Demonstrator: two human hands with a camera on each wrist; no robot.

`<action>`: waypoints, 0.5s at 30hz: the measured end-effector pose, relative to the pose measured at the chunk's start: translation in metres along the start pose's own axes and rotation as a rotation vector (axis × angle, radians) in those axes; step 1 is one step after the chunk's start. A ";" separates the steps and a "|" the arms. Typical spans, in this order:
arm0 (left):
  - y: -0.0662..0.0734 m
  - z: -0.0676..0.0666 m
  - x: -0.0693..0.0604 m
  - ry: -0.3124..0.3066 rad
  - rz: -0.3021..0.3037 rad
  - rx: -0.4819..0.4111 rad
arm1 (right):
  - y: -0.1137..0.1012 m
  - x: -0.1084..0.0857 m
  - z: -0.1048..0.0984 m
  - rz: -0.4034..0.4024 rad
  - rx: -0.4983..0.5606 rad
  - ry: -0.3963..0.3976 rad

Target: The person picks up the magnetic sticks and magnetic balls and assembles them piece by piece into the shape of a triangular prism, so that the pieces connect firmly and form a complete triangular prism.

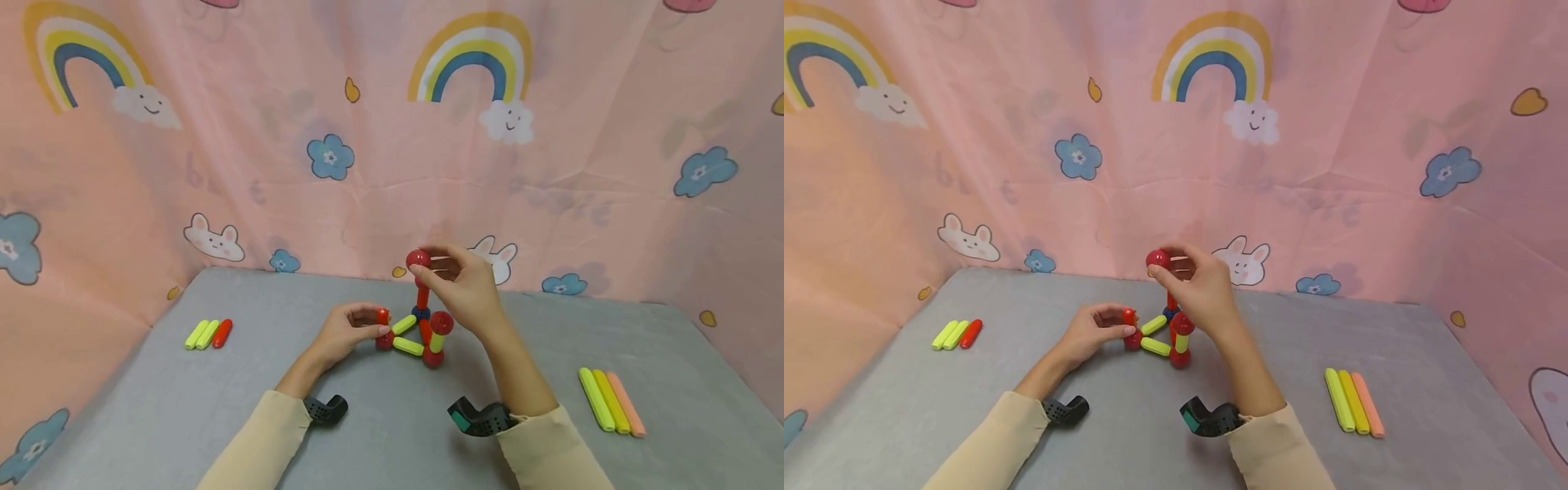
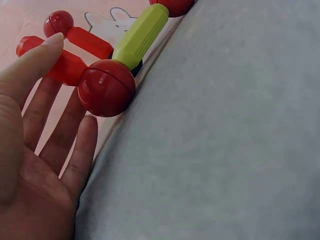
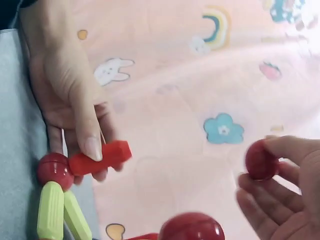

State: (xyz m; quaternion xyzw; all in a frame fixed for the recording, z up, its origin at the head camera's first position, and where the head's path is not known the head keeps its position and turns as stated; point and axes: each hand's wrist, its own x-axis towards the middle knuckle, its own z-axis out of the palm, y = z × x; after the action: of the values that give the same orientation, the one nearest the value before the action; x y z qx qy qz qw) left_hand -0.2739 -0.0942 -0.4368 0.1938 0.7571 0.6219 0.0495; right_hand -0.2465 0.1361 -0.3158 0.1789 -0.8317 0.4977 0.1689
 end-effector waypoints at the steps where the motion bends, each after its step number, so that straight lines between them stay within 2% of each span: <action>1: 0.000 0.000 0.000 -0.001 0.000 0.001 | -0.002 -0.001 0.002 -0.017 -0.017 -0.022; 10: -0.003 0.000 0.001 -0.016 0.024 -0.014 | -0.008 -0.005 0.020 -0.128 -0.159 -0.193; 15: -0.002 -0.002 0.001 -0.004 0.015 -0.017 | -0.010 -0.003 0.030 -0.187 -0.265 -0.233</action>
State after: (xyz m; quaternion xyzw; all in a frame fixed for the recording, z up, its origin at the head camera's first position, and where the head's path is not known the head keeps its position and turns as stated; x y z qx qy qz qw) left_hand -0.2755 -0.0959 -0.4383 0.2003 0.7501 0.6285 0.0479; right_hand -0.2421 0.1057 -0.3225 0.2878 -0.8837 0.3419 0.1390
